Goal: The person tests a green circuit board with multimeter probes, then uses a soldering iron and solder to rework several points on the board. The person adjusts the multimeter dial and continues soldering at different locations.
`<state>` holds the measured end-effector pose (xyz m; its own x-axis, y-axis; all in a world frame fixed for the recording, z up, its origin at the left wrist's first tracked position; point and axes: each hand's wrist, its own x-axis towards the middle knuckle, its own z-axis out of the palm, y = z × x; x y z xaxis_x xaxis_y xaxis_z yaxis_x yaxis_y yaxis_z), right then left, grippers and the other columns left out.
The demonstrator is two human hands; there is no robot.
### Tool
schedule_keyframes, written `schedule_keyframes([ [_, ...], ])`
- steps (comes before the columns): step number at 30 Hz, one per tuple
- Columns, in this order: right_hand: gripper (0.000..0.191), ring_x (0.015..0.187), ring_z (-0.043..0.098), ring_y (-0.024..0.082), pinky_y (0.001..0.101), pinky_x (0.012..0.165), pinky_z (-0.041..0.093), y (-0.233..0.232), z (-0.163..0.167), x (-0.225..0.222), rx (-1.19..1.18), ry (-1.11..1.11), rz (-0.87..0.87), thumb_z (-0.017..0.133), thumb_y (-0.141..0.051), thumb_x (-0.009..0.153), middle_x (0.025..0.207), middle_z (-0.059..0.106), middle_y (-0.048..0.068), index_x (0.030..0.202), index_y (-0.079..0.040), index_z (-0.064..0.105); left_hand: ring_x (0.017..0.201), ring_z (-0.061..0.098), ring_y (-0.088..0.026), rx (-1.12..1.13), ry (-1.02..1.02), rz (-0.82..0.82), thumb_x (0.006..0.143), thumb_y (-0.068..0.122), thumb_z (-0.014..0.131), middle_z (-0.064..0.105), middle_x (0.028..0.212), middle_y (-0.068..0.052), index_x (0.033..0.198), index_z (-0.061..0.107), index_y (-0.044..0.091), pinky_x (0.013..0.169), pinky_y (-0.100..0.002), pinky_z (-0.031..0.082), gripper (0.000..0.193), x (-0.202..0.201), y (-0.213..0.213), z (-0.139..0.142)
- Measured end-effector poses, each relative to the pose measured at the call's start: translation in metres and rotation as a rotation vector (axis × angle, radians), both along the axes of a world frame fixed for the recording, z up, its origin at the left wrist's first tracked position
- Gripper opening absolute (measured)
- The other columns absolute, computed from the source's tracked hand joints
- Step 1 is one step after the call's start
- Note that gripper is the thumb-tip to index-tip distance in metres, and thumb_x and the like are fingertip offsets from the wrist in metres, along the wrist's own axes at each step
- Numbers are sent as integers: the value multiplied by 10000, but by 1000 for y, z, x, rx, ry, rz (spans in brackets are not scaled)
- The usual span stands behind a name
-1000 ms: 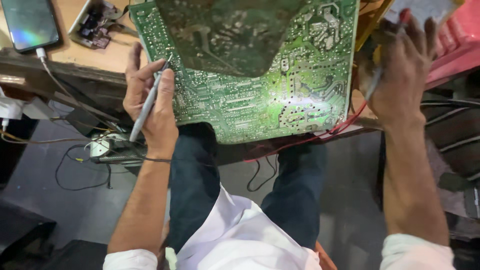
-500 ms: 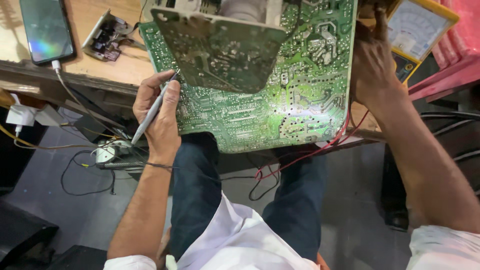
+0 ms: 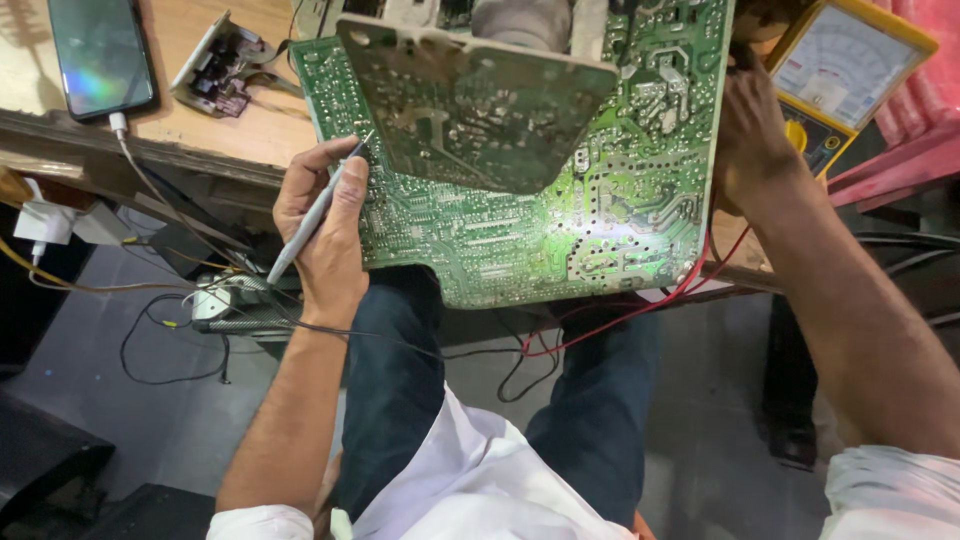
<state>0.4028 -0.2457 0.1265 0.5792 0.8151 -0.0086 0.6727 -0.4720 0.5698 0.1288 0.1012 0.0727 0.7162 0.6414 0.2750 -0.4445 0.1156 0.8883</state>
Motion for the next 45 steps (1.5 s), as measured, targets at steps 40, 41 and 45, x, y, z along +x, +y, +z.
schedule_keyframes([
  [40,589,1297,523,262,373,1065,442,11,3,-7,-79,-132,120,750,-95,696,1435,583,77,1284,-83,714,958,597,-24,-68,5,-28,1054,63,704,689,1072,29,1254,688,7,880,-178,486,208,-4,14,3],
  [41,544,1308,530,256,367,1062,448,11,4,-7,-67,-144,148,745,-104,733,1429,592,72,1275,-79,718,957,596,-25,-66,6,-28,1057,63,703,687,1069,28,1255,689,6,879,-178,484,207,-3,14,3],
  [45,386,1289,573,254,353,991,481,18,6,-4,-16,-77,141,722,-122,840,1368,640,80,1222,-65,732,946,588,-24,-59,14,-27,1063,59,703,680,1055,28,1261,693,2,867,-177,478,206,-3,16,1],
])
